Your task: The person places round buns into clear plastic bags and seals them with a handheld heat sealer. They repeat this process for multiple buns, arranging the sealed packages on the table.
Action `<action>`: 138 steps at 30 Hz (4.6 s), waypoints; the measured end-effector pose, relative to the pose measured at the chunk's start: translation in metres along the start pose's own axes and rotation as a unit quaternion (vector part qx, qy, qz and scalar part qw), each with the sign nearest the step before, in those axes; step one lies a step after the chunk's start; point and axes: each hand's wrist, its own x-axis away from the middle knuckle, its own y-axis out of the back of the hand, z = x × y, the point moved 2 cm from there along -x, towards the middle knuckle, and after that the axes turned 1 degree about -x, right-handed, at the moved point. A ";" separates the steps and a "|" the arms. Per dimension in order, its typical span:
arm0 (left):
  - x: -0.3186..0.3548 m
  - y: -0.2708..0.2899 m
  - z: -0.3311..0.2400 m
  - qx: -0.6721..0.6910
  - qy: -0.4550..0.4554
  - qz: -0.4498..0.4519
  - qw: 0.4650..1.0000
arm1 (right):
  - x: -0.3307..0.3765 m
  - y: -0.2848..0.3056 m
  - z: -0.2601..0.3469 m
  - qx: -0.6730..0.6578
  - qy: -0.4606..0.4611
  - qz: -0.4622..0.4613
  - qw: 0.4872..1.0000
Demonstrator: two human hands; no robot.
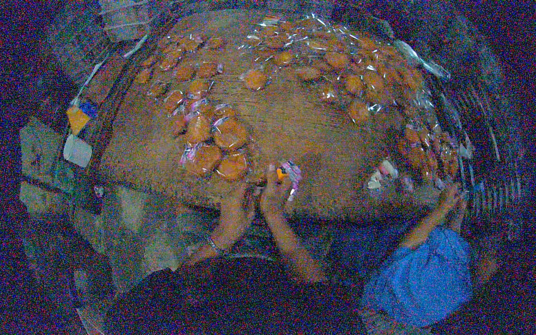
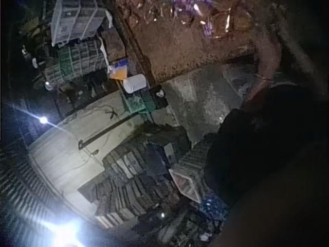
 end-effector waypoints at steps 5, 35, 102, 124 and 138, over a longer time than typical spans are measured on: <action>-0.005 0.000 0.001 0.029 -0.028 0.027 0.999 | -0.018 -0.007 0.001 -0.142 -0.055 -0.002 0.988; -0.089 0.087 0.083 0.066 0.031 -0.104 0.992 | -0.310 -0.089 0.095 0.077 0.189 0.135 0.970; -0.007 0.039 -0.033 0.609 0.218 0.137 0.750 | 0.005 0.057 0.042 -0.087 -0.036 0.265 0.960; -0.003 0.048 -0.038 0.248 -0.027 0.149 0.957 | 0.027 0.083 0.127 0.007 0.180 0.247 0.952; 0.006 0.051 -0.043 0.214 -0.028 0.119 0.969 | 0.039 0.083 0.112 -0.023 0.227 0.144 0.963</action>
